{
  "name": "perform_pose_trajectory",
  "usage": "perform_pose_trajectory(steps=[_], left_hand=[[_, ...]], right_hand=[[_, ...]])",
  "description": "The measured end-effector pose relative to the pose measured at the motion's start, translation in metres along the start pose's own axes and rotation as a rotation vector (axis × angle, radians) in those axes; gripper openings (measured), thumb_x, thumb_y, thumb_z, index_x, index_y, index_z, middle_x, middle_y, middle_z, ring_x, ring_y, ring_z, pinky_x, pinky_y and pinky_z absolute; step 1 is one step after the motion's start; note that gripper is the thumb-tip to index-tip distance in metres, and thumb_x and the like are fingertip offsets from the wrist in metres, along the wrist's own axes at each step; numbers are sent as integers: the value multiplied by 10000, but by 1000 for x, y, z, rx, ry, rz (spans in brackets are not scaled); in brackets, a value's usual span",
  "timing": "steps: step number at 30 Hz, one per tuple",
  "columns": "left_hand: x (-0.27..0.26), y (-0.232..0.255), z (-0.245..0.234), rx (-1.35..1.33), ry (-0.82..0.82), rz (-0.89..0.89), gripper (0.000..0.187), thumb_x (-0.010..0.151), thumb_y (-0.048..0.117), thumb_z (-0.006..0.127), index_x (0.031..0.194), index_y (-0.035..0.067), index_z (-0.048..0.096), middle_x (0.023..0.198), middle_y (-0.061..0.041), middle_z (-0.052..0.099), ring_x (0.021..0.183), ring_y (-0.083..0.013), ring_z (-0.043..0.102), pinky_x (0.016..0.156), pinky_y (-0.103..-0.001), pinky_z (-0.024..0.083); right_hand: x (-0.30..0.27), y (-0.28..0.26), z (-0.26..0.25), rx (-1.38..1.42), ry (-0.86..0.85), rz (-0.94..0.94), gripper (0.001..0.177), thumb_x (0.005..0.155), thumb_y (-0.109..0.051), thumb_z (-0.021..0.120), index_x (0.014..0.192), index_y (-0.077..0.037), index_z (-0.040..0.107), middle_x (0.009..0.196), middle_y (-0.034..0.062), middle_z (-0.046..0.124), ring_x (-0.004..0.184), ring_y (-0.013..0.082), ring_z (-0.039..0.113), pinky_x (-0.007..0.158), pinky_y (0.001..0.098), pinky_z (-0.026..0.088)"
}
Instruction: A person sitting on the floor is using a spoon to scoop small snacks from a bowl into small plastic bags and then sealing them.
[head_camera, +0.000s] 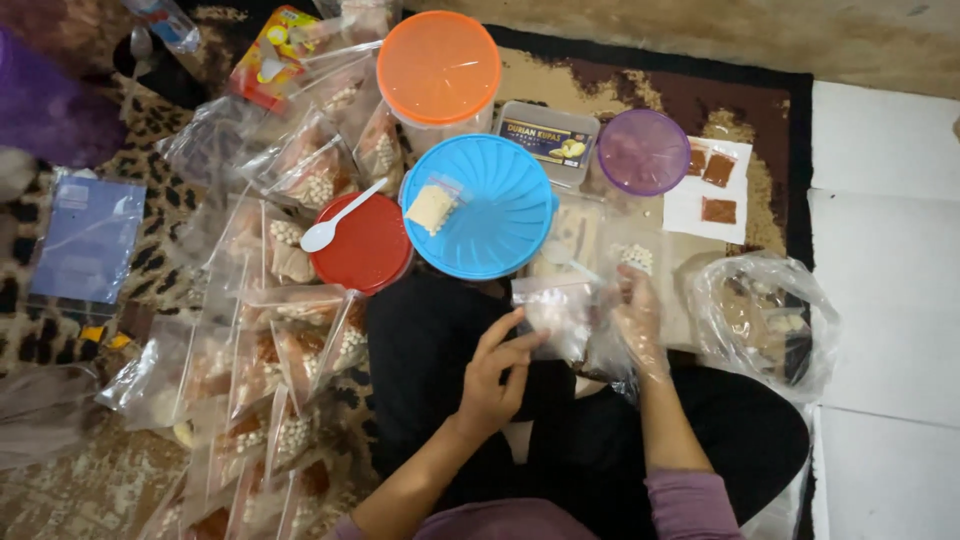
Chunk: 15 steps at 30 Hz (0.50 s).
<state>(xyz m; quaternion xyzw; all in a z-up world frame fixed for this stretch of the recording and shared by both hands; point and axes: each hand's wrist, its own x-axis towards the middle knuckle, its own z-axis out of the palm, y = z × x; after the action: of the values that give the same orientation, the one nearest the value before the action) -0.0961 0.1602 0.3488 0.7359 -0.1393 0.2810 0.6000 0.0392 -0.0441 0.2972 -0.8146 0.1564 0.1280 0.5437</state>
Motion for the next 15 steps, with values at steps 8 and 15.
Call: perform_pose_trajectory(steps=[8, 15], left_hand=[[-19, 1, 16, -36, 71, -3, 123, 944, -44, 622, 878, 55, 593, 1322, -239, 657, 1080, -356, 742, 815, -414, 643], [-37, 15, 15, -49, -218, 20, 144, 981, 175, 618, 969, 33, 593, 1181, -211, 601, 1142, -367, 630, 974, -444, 531]], right_hand=[[-139, -69, 5, 252, 184, -128, 468, 1059, -346, 403, 1269, -74, 720, 1170, 196, 725, 1095, 228, 684, 1034, 361, 520], [-161, -14, 1, 491, 77, -226, 208, 940, -260, 667, 930, -52, 669, 791, 65, 669, 721, 145, 626, 702, 279, 512]])
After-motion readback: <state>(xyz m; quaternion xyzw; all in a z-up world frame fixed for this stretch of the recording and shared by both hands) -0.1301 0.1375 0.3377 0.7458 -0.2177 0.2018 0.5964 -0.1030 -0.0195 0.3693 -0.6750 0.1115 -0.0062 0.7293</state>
